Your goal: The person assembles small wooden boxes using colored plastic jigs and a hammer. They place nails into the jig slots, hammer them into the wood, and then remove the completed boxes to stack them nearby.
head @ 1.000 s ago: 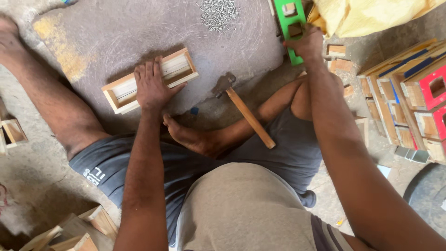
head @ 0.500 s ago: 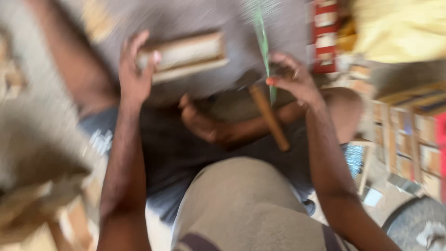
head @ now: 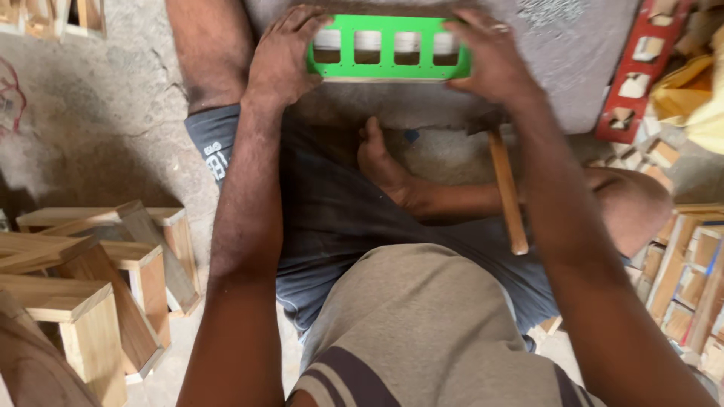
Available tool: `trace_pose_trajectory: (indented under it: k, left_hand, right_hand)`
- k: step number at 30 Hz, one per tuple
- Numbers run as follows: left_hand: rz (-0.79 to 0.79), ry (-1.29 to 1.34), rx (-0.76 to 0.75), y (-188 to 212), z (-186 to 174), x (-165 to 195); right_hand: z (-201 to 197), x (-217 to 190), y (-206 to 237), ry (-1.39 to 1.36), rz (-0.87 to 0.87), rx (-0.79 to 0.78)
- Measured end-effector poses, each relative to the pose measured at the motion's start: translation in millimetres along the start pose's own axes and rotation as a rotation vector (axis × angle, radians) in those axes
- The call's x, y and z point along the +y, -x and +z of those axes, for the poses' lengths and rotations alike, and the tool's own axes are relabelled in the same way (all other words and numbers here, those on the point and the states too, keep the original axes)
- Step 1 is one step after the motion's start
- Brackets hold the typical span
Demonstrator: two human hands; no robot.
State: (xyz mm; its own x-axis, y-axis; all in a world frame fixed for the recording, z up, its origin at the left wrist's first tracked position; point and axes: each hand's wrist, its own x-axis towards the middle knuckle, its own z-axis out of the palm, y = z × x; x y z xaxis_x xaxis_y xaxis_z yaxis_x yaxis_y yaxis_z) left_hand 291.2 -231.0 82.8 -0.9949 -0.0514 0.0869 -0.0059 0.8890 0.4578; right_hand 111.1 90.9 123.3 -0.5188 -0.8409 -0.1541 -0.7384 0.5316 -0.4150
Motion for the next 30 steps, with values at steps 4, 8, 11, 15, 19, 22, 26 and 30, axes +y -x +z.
trace_pose_trajectory:
  k: [4, 8, 11, 15, 19, 22, 26, 30]
  left_hand:
    - [-0.074, 0.134, -0.066, -1.5, 0.7, -5.0]
    - [-0.011, 0.078, 0.053, 0.3, -1.0, 4.2]
    - [-0.140, -0.029, 0.108, 9.5, 6.6, 14.5]
    - [-0.346, -0.106, 0.118, 14.7, 26.1, 13.4]
    - [-0.340, -0.179, 0.096, 8.3, 27.3, -6.1]
    - [-0.294, -0.041, 0.217, 4.4, 19.4, -9.2]
    - [-0.301, -0.050, 0.232, 4.2, 8.7, 6.9]
    - [-0.288, 0.272, 0.458, 8.8, -2.0, 26.0]
  right_hand:
    - [5.1, 19.8, 19.0, -0.028, -0.026, 0.066]
    - [17.0, 28.9, 19.8, -0.074, 0.198, -0.031]
    - [28.1, 23.6, 32.0, -0.111, 0.083, 0.205]
    - [54.7, 9.9, 46.5, -0.161, 0.162, 0.458]
    - [75.2, 13.2, 31.7, -0.178, 0.147, 0.549]
    - [75.1, 22.0, 17.3, -0.173, 0.225, 0.475]
    - [69.2, 15.9, 16.8, -0.107, 0.087, 0.624]
    - [60.9, -0.7, 35.4, -0.685, 0.040, 0.844]
